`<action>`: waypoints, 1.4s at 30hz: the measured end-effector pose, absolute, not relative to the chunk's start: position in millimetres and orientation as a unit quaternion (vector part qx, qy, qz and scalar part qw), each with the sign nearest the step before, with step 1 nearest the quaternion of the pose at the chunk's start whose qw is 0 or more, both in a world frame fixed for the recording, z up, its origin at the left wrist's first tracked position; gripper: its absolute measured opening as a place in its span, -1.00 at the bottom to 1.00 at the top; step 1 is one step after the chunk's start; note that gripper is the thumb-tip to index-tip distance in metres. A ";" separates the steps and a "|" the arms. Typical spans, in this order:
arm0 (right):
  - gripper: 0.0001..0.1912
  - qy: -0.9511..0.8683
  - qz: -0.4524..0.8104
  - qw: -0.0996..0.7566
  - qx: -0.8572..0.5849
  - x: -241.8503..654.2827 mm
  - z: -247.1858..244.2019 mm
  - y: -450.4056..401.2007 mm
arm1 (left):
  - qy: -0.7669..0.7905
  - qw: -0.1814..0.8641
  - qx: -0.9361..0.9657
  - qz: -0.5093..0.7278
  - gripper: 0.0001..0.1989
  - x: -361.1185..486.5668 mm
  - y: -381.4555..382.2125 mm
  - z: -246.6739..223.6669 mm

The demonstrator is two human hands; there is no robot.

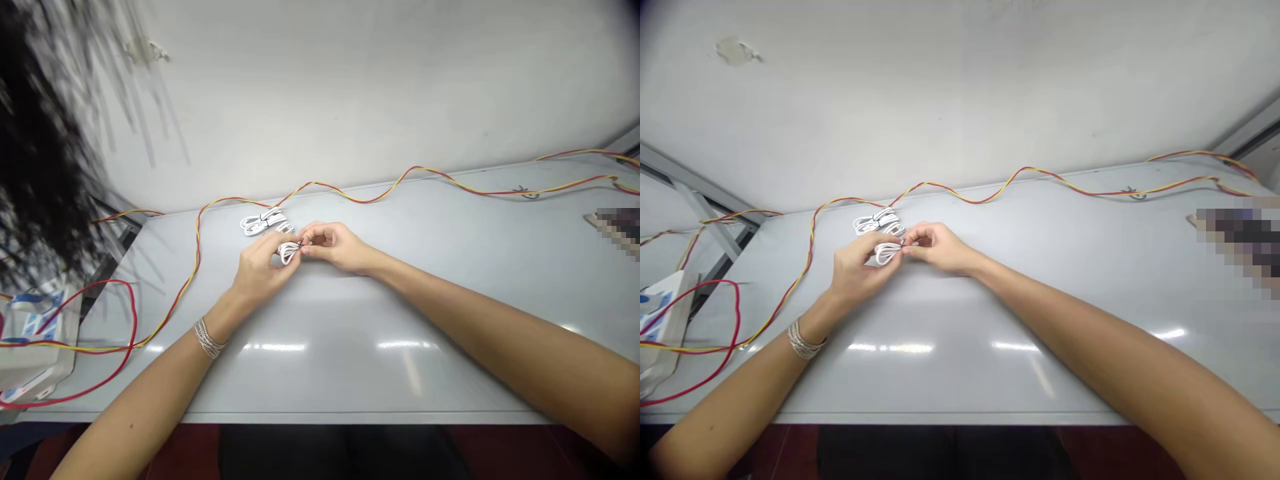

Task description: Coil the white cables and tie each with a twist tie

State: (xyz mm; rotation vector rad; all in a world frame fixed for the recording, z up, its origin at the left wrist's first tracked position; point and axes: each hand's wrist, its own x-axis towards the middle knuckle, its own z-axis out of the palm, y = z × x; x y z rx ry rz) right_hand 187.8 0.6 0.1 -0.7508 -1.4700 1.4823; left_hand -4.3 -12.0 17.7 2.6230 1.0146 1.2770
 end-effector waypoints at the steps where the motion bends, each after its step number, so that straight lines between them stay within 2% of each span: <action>1: -0.75 -0.598 0.585 0.453 -0.309 186.8 -1.1 0.2 | 0.352 0.044 0.836 0.418 -0.87 -4.0 -12.0 17.1; 5: -0.84 -0.623 0.522 0.473 -0.341 182.4 -2.7 -3.7 | 0.435 0.183 0.757 0.452 -0.74 -3.3 -11.9 13.3; 10: -0.91 -0.657 0.447 0.484 -0.365 178.8 0.3 -9.4 | 0.432 0.349 0.683 0.474 -0.54 -3.2 -10.2 11.1; 13: -0.86 -0.640 0.480 0.481 -0.357 178.9 0.7 -8.1 | 0.411 0.370 0.688 0.469 -0.46 -2.6 -8.5 12.6; 20: -0.78 -0.580 0.577 0.461 -0.344 181.8 1.1 -2.6 | 0.383 0.398 0.698 0.455 -0.48 -3.1 -4.1 14.7; 23: -0.80 -0.590 0.551 0.477 -0.348 179.2 0.2 -4.8 | 0.385 0.428 0.683 0.450 -0.47 -5.6 -1.6 12.9; 27: -0.83 -0.598 0.503 0.509 -0.360 175.2 -1.6 -8.0 | 0.386 0.532 0.619 0.430 -0.42 -8.0 0.3 12.5; 33: -0.67 -0.555 0.588 0.491 -0.324 180.6 1.9 -4.7 | 0.392 0.634 0.543 0.387 -0.39 -5.2 -1.8 17.5; 36: -0.72 -0.553 0.608 0.477 -0.310 183.7 2.6 -2.6 | 0.385 0.669 0.514 0.374 -0.37 -5.1 -1.4 19.4; 42: -0.74 -0.559 0.582 0.488 -0.332 180.6 -2.6 -4.0 | 0.400 0.700 0.484 0.340 -0.46 -7.2 0.5 22.9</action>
